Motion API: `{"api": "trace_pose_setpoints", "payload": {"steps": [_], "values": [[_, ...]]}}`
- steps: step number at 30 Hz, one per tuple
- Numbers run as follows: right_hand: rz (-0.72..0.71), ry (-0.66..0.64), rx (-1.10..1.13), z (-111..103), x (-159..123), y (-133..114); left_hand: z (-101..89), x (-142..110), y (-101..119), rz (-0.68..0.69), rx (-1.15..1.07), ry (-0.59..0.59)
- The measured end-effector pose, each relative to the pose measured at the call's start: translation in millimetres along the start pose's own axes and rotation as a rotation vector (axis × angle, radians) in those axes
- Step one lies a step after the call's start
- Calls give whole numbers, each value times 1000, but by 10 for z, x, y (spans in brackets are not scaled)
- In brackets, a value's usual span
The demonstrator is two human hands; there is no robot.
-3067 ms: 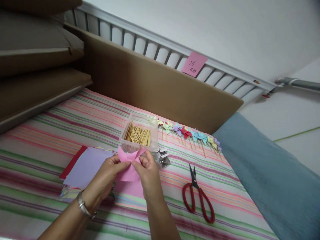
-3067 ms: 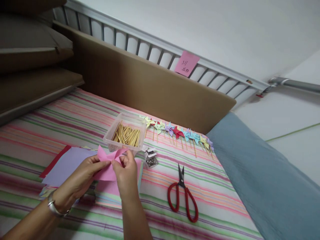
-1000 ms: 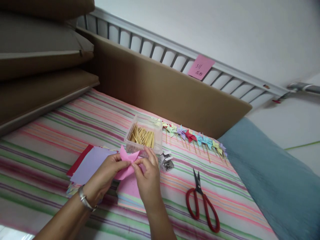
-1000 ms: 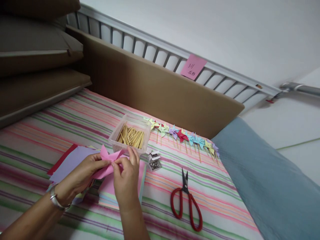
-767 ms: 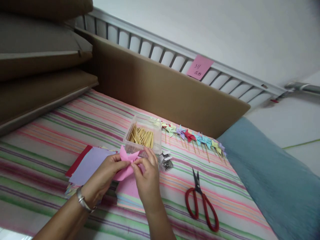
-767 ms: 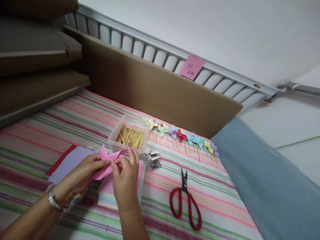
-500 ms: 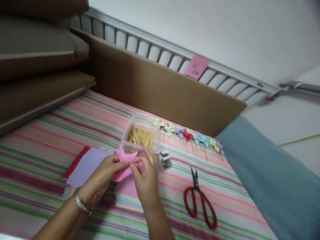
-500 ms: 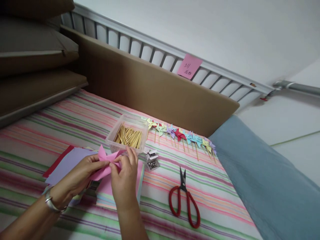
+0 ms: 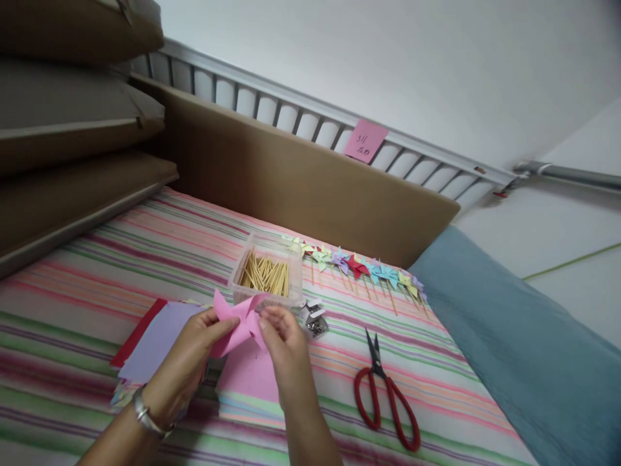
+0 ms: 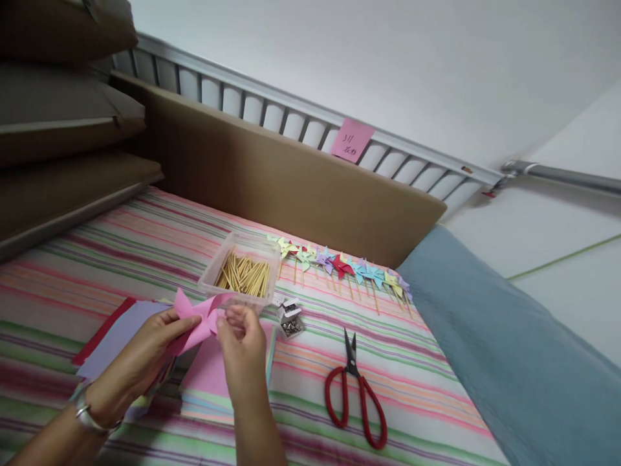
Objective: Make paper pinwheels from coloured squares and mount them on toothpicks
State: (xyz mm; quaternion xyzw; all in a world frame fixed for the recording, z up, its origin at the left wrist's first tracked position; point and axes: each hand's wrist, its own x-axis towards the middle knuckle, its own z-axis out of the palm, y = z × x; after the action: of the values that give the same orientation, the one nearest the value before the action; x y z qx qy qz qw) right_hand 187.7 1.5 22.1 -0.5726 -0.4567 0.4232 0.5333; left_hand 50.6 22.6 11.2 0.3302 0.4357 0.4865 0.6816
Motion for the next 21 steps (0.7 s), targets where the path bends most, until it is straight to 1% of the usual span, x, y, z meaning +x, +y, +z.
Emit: {"api": "trace_pose_setpoints", "payload": {"steps": [3,5,9,13,16,19,21], "values": [[58,-119,101,34,18,53,-3,19,-57,10,7,-35],[89,-143,141,55,27,72,10,21,-81,5,16,-50],[125,-82,154,72,40,68,39,15,-104,-30,38,-24],[73,-33,110,49,45,49,7,58,-152,-80,63,-3],[44,-14,50,40,39,80,-23,91,-189,-111,103,18],[14,-1,5,68,23,137,3,80,-182,-123,148,35],[-19,11,-44,70,15,148,49,52,-145,-96,176,70]]}}
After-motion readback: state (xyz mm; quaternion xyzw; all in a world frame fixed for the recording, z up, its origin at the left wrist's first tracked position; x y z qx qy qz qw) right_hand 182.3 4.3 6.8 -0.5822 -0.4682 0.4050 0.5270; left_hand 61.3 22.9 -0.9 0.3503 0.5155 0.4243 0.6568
